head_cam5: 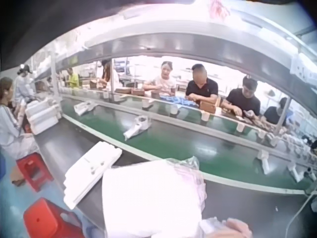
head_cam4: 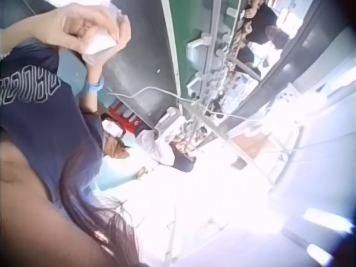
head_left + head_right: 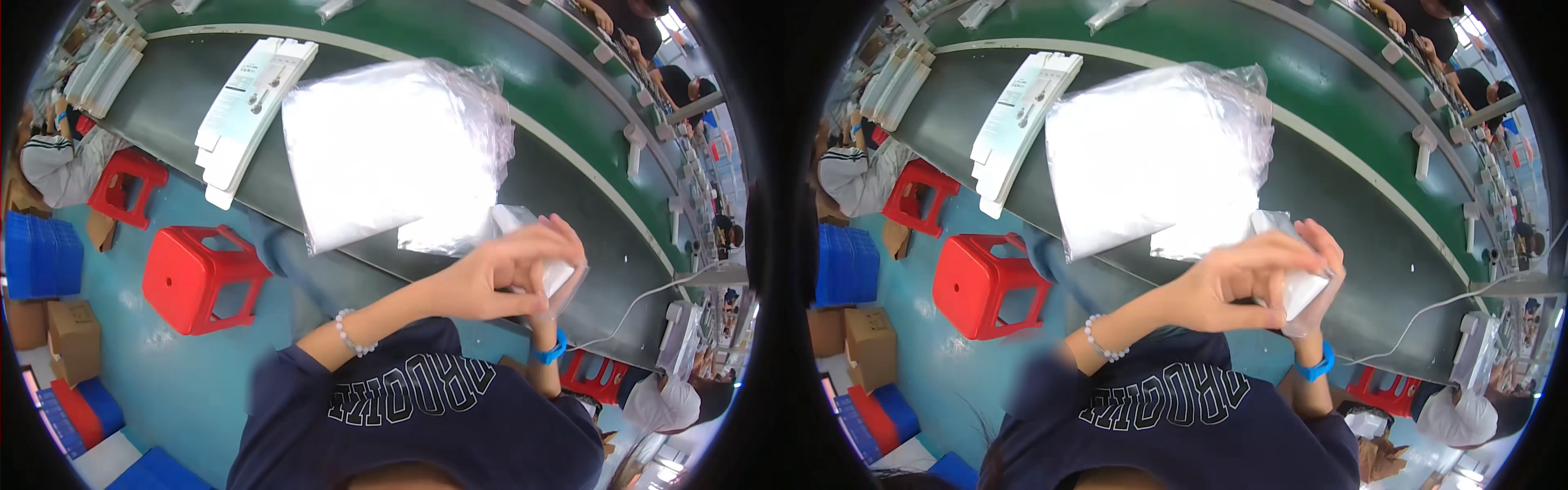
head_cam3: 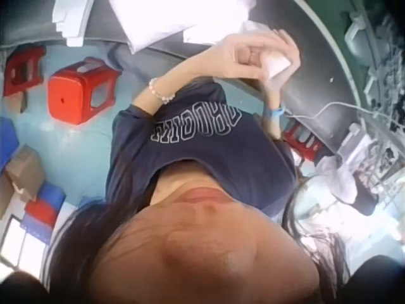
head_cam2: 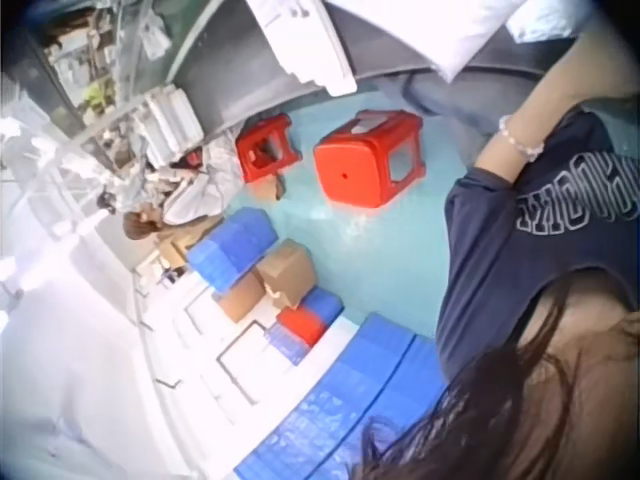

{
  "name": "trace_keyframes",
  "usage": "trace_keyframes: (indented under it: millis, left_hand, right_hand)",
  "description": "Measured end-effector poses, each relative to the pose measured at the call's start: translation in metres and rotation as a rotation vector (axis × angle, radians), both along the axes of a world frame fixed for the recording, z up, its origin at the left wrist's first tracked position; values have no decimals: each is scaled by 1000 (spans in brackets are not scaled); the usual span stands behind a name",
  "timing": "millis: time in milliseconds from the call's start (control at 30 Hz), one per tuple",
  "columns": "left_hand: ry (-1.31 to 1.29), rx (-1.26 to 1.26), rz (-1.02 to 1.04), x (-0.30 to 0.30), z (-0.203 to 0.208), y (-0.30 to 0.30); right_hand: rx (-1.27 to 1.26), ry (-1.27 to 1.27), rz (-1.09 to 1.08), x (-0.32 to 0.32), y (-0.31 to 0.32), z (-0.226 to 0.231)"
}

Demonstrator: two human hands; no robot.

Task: Packaging handheld fans into plastic sleeves and cardboard boxes on an assembly line.

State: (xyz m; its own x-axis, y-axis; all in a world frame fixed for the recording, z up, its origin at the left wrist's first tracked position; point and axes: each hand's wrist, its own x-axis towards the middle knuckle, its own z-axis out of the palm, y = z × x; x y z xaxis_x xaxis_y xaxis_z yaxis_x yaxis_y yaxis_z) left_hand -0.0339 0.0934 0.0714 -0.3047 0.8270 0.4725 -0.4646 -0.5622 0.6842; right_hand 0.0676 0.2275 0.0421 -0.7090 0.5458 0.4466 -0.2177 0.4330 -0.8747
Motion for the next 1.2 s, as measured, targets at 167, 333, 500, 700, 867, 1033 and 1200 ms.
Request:
trace_keyframes:
  millis: [167, 333, 500, 700, 867, 1033, 1200]
  left_hand:
    - [447, -272, 345, -12, -19, -17]
    - [1338, -536, 862, -2, -76, -50]
    - [1320, -673, 946, 14, -89, -65]
    - [1314, -750, 859, 19, -93, -58]
    - [1321, -771, 779, 10, -85, -52]
    - [1434, -816, 872, 11, -85, -53]
    - [1365, -738, 733, 1, -72, -37]
  right_hand:
    - [140, 100, -54, -77, 87, 5]
    - [-28, 74, -225, -209, 211, 31]
    - [75, -133, -371, -316, 300, -24]
    - [534, -599, -726, -345, 285, -38]
    - [597, 6, 176, -269, 91, 80]
    - [1406, 723, 906, -177, -27, 103]
    - [1313, 1398, 466, -89, -3, 135]
